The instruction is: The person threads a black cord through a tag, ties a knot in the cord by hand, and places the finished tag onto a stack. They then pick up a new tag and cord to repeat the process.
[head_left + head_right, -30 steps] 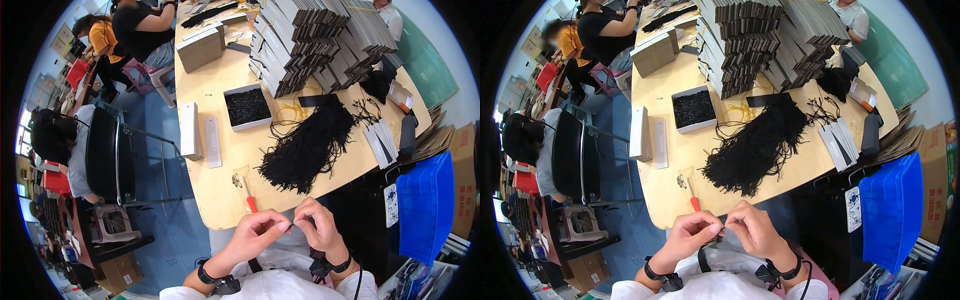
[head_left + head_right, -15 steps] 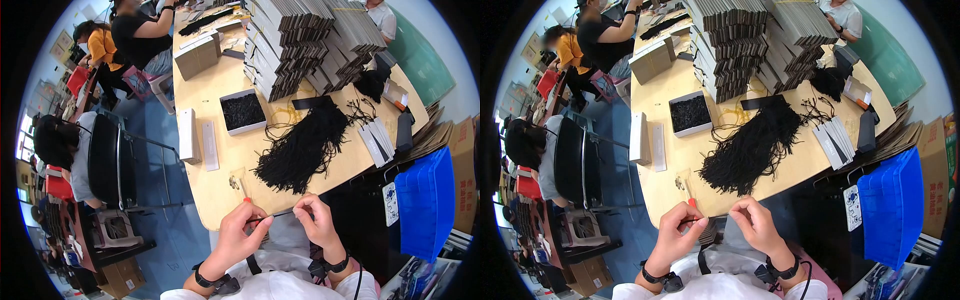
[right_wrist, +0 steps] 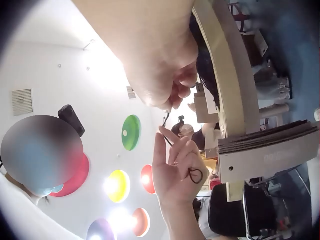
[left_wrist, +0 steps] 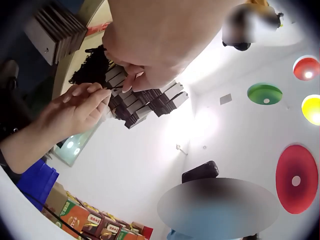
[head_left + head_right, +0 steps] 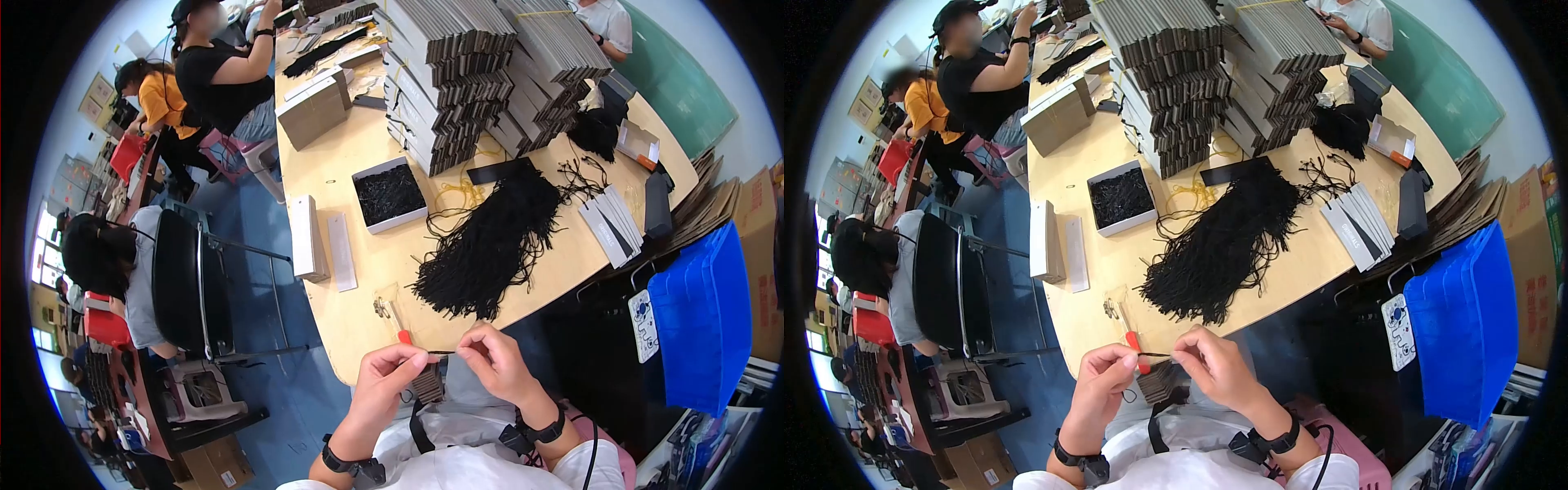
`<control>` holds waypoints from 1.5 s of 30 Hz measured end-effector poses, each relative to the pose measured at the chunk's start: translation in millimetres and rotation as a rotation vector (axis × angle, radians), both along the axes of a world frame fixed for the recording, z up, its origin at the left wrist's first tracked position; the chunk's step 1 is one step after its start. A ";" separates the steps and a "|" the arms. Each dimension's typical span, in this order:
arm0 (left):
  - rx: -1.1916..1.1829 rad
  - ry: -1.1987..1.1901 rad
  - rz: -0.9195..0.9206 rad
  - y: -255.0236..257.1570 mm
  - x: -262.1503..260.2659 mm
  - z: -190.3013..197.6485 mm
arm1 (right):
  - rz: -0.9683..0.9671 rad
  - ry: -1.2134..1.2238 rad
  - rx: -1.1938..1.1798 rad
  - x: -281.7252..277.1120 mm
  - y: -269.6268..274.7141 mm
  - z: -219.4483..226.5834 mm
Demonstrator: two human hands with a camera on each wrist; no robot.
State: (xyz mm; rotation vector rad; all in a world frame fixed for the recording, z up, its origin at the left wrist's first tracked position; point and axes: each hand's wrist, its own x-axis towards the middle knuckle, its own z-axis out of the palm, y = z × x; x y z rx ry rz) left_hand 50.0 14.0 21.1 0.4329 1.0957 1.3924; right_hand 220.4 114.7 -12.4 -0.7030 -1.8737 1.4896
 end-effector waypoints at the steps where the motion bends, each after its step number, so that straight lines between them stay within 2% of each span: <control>1: -0.048 -0.031 0.068 0.9 5.0 2.3 | 0.017 -0.010 0.022 -1.7 -1.2 0.2; 2: -0.097 -0.063 0.136 1.0 9.3 3.0 | 0.034 -0.021 0.043 -3.4 -3.0 0.2; 3: -0.097 -0.059 0.131 -0.4 12.5 -1.0 | 0.043 -0.017 0.047 -4.3 -5.2 0.6; 5: -0.024 0.491 0.111 -2.1 16.5 -11.8 | 0.035 0.035 0.050 -6.1 -8.0 -0.1; 6: -0.023 0.492 0.107 -1.7 17.6 -9.8 | 0.034 0.083 0.051 -6.1 -8.7 -0.3; 8: 0.085 0.982 0.049 -2.0 19.7 -4.2 | 0.052 0.051 0.044 -2.0 -7.2 5.3; 10: 0.116 1.039 0.052 -0.2 18.8 -5.3 | 0.075 0.017 0.036 -1.0 -5.1 7.5; 12: 0.136 1.098 -0.048 0.4 15.8 -1.6 | 0.077 0.053 0.093 -1.2 -3.2 7.5; 13: 0.135 1.098 -0.047 -0.7 14.6 -2.3 | 0.077 0.053 0.093 -0.2 -2.8 6.0; 15: 0.022 0.573 -0.152 -4.0 11.4 -6.0 | 0.240 0.145 -0.175 1.8 -2.0 2.1; 16: 0.020 0.574 -0.152 -5.8 8.8 -8.0 | 0.240 0.147 -0.177 2.2 -4.1 1.8; 18: 0.031 0.127 -0.220 -8.5 3.8 -11.2 | 0.304 0.213 -0.550 2.8 -9.8 2.2; 19: 0.028 0.130 -0.219 -8.8 4.0 -11.5 | 0.306 0.216 -0.552 1.9 -10.9 3.7; 21: 0.131 -0.095 -0.185 -8.4 5.7 -12.0 | 0.317 0.279 -0.695 -0.5 -13.0 8.7; 22: 0.129 -0.093 -0.183 -8.4 5.4 -11.6 | 0.319 0.280 -0.697 -2.0 -14.9 11.6; 24: 0.148 -0.281 -0.206 -7.6 4.4 -10.4 | 0.261 0.254 -0.570 -5.5 -18.7 16.6; 25: 0.148 -0.280 -0.205 -7.7 4.4 -10.4 | 0.261 0.255 -0.570 -6.8 -20.4 17.1; 27: 0.156 -0.255 -0.159 -8.2 4.2 -10.7 | 0.101 0.181 -0.151 -9.5 -22.9 17.4; 28: 0.156 -0.254 -0.158 -9.3 4.0 -11.5 | 0.102 0.182 -0.151 -11.2 -22.3 17.5; 30: 0.128 -0.086 -0.115 -11.9 4.0 -13.8 | -0.023 0.142 0.328 -14.5 -20.0 17.9; 31: 0.127 -0.086 -0.114 -12.3 4.1 -13.7 | -0.022 0.142 0.328 -15.8 -20.2 19.5; 33: 0.160 0.051 -0.080 -13.0 4.7 -12.4 | -0.091 0.136 0.477 -17.6 -21.3 23.7; 37: 0.170 0.145 -0.038 -12.3 7.7 -6.7 | -0.119 0.147 0.532 -18.3 -21.2 24.6; 40: 0.192 0.287 0.019 -10.9 7.4 -4.4 | -0.096 0.178 0.445 -16.8 -21.0 26.8; 42: 0.193 0.536 0.041 -10.9 5.8 -3.6 | -0.043 0.139 0.225 -14.1 -20.9 26.5; 43: 0.194 0.535 0.041 -10.3 5.5 -2.9 | -0.043 0.138 0.226 -13.4 -21.5 24.9; 45: 0.240 0.781 0.046 -8.5 5.2 -0.1 | -0.030 0.148 -0.018 -12.7 -22.4 20.5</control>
